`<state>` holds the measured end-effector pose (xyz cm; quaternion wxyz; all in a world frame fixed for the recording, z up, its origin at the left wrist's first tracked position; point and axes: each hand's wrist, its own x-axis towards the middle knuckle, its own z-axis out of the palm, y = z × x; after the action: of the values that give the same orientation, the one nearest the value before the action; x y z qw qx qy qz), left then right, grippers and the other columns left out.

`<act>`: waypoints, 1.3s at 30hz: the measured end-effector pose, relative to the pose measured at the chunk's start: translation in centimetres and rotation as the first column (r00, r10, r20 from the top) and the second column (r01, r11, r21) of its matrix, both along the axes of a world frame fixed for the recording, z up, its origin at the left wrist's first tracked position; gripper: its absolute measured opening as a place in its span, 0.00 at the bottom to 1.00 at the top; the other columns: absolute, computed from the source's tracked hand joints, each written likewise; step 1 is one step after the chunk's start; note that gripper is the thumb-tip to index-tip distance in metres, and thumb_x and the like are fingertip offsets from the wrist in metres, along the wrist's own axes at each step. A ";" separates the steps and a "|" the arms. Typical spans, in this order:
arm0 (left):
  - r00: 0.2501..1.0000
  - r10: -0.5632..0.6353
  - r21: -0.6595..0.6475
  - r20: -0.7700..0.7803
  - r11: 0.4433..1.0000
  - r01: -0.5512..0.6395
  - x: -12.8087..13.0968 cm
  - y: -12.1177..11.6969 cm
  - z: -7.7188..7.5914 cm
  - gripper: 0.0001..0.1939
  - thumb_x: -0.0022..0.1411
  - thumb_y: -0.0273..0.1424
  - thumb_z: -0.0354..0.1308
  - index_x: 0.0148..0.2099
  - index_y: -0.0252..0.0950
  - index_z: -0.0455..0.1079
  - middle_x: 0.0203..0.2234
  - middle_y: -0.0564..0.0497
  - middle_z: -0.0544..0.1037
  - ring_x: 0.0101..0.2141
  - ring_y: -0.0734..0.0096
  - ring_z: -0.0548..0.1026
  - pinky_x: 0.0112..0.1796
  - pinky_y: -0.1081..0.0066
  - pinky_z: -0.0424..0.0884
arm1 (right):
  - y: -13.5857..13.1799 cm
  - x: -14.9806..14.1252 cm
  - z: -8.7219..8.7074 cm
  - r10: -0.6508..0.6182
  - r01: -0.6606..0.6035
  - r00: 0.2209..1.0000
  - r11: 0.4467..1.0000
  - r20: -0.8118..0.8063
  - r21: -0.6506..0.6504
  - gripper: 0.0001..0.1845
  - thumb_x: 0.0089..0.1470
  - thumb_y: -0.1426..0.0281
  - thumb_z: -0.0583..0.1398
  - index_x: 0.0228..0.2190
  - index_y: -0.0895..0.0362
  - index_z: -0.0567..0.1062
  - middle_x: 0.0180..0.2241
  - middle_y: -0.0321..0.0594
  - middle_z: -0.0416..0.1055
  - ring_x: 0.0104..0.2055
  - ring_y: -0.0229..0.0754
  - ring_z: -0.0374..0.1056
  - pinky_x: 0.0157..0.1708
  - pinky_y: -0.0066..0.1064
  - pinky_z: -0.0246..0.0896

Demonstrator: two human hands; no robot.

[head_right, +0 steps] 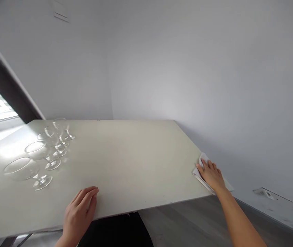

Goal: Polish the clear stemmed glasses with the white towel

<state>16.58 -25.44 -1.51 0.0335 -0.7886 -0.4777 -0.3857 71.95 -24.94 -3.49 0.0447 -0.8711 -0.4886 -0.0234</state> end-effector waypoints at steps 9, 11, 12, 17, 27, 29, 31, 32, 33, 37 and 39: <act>0.999 -0.003 -0.103 0.037 0.995 0.007 0.5 -0.9 0.9 0.12 0.59 0.21 0.45 0.41 0.37 0.66 0.35 0.48 0.72 0.35 0.71 0.71 0.35 0.71 0.67 | -3.2 -5.7 -4.7 0.390 -0.374 0.921 0.877 0.008 0.303 0.39 0.42 0.46 0.48 0.55 0.25 0.36 0.62 0.15 0.33 0.60 0.64 0.43 0.50 0.65 0.49; 0.999 0.008 -0.106 0.050 0.994 -0.002 0.6 -1.1 0.9 0.12 0.59 0.21 0.45 0.40 0.37 0.66 0.35 0.48 0.72 0.35 0.71 0.71 0.35 0.71 0.67 | -2.5 -8.9 -4.6 0.487 -0.471 0.873 0.829 0.027 0.302 0.41 0.42 0.48 0.49 0.56 0.26 0.36 0.61 0.15 0.32 0.60 0.63 0.42 0.50 0.63 0.50; 0.998 0.010 -0.108 0.055 0.994 -0.004 0.6 -1.1 0.9 0.12 0.59 0.21 0.45 0.40 0.37 0.66 0.35 0.48 0.72 0.35 0.71 0.71 0.35 0.70 0.67 | -2.1 -10.8 -4.3 0.532 -0.519 0.846 0.804 0.039 0.290 0.41 0.43 0.48 0.50 0.56 0.28 0.36 0.62 0.18 0.31 0.60 0.61 0.42 0.52 0.62 0.50; 0.997 0.018 -0.090 0.081 0.996 -0.011 0.6 -1.2 0.6 0.12 0.58 0.20 0.46 0.40 0.38 0.66 0.34 0.48 0.73 0.34 0.71 0.71 0.35 0.70 0.67 | 0.4 -21.4 -1.4 0.778 -0.772 0.627 0.612 0.048 0.171 0.39 0.51 0.52 0.50 0.60 0.42 0.37 0.63 0.32 0.32 0.62 0.57 0.39 0.55 0.58 0.46; 0.939 0.038 0.182 0.343 0.978 -0.106 0.2 -2.2 -0.6 0.18 0.55 0.18 0.49 0.47 0.37 0.60 0.36 0.46 0.71 0.35 0.69 0.70 0.36 0.65 0.68 | 4.6 -39.5 3.7 0.974 -0.998 0.028 0.039 -0.226 0.042 0.36 0.55 0.53 0.49 0.60 0.53 0.46 0.63 0.43 0.30 0.64 0.54 0.28 0.60 0.50 0.31; 0.899 0.060 0.248 0.434 0.951 -0.183 0.1 -2.4 -1.2 0.19 0.54 0.19 0.51 0.49 0.37 0.58 0.37 0.45 0.70 0.38 0.67 0.70 0.37 0.63 0.68 | 4.9 -42.0 4.1 0.961 -0.994 -0.098 -0.085 -0.260 0.062 0.35 0.55 0.55 0.50 0.60 0.53 0.47 0.63 0.41 0.30 0.64 0.53 0.26 0.60 0.49 0.29; 0.849 0.049 0.240 0.526 0.949 -0.203 0.1 -2.4 -1.7 0.19 0.55 0.21 0.51 0.49 0.38 0.57 0.38 0.45 0.68 0.40 0.66 0.69 0.38 0.62 0.68 | 5.2 -43.8 4.5 0.932 -0.974 -0.227 -0.214 -0.281 0.076 0.32 0.56 0.58 0.50 0.59 0.52 0.50 0.63 0.38 0.30 0.64 0.51 0.26 0.61 0.46 0.28; 0.817 0.047 0.208 0.575 0.957 -0.202 0.1 -2.4 -1.7 0.19 0.56 0.22 0.51 0.50 0.38 0.57 0.39 0.44 0.67 0.41 0.66 0.68 0.38 0.62 0.68 | 5.3 -44.4 4.7 0.915 -0.959 -0.282 -0.269 -0.287 0.085 0.31 0.56 0.59 0.50 0.59 0.51 0.51 0.63 0.37 0.31 0.64 0.50 0.26 0.61 0.45 0.28; 0.779 0.058 0.163 0.624 0.966 -0.202 0.0 -2.3 -1.7 0.18 0.57 0.23 0.50 0.50 0.38 0.56 0.40 0.44 0.66 0.41 0.66 0.68 0.39 0.62 0.68 | 5.4 -44.8 5.0 0.900 -0.946 -0.325 -0.310 -0.291 0.095 0.30 0.56 0.60 0.49 0.59 0.50 0.51 0.63 0.35 0.33 0.64 0.48 0.27 0.61 0.44 0.29; 0.603 0.204 -0.051 0.771 0.964 -0.261 -1.1 -1.4 -0.6 0.17 0.59 0.29 0.50 0.51 0.38 0.57 0.41 0.45 0.65 0.38 0.70 0.67 0.41 0.64 0.66 | 6.7 -44.5 5.3 0.877 -0.930 -0.367 -0.349 -0.311 0.115 0.30 0.57 0.57 0.49 0.59 0.47 0.49 0.63 0.33 0.37 0.64 0.47 0.30 0.61 0.45 0.31; 0.518 0.302 -0.135 0.800 0.932 -0.335 -2.7 -0.7 0.2 0.16 0.58 0.31 0.52 0.50 0.39 0.57 0.40 0.47 0.66 0.34 0.73 0.66 0.40 0.67 0.66 | 7.9 -43.3 5.1 0.894 -0.948 -0.318 -0.305 -0.317 0.091 0.32 0.56 0.54 0.49 0.59 0.46 0.49 0.63 0.34 0.38 0.64 0.48 0.32 0.61 0.46 0.31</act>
<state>13.93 -26.12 -1.29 -0.1035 -0.4229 -0.5687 -0.6978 28.61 -17.05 1.60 0.0184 -0.1171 -0.9751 0.1875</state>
